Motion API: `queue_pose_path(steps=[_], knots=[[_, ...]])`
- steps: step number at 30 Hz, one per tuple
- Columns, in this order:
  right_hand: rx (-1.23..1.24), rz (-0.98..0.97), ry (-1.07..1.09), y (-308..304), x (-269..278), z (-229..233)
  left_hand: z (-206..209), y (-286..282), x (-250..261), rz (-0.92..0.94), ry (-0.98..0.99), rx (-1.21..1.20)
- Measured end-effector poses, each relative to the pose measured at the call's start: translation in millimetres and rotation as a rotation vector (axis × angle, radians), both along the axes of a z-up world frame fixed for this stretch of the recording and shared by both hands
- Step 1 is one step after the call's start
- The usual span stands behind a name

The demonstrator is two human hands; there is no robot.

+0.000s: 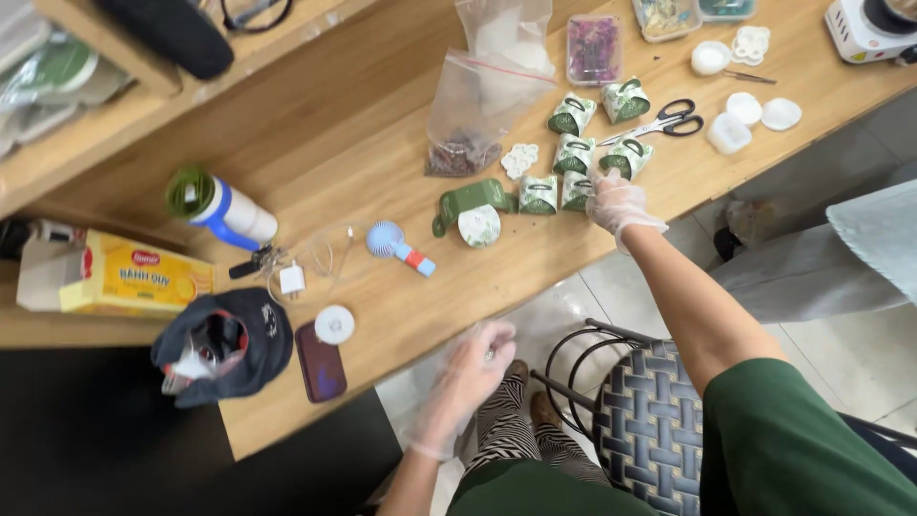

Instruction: Packaging candles into decorative boxes and organizing them on display shelves.

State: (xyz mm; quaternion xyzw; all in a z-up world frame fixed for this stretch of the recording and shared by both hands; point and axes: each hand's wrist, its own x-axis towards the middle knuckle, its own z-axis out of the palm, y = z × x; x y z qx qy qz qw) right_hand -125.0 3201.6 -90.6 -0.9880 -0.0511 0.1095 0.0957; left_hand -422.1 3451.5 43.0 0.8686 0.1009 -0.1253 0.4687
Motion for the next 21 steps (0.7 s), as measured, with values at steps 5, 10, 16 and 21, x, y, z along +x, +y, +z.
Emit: queue_pose_path(steps=[5, 10, 16, 21], knots=[[-0.104, 0.083, -0.268, -8, 6, -58, -24, 9, 126, -0.256, -0.132, 0.177], [0.281, -0.337, -0.377, -1, -100, -3, -76, -18, 248, -0.367, -0.53, 0.228], [0.458, -0.702, -0.386, -31, -247, 26, -206, -47, 330, -0.471, -0.671, 0.671], [0.575, -0.973, -0.312, -56, -332, 75, -179, -57, 320, -0.507, -0.579, 0.617]])
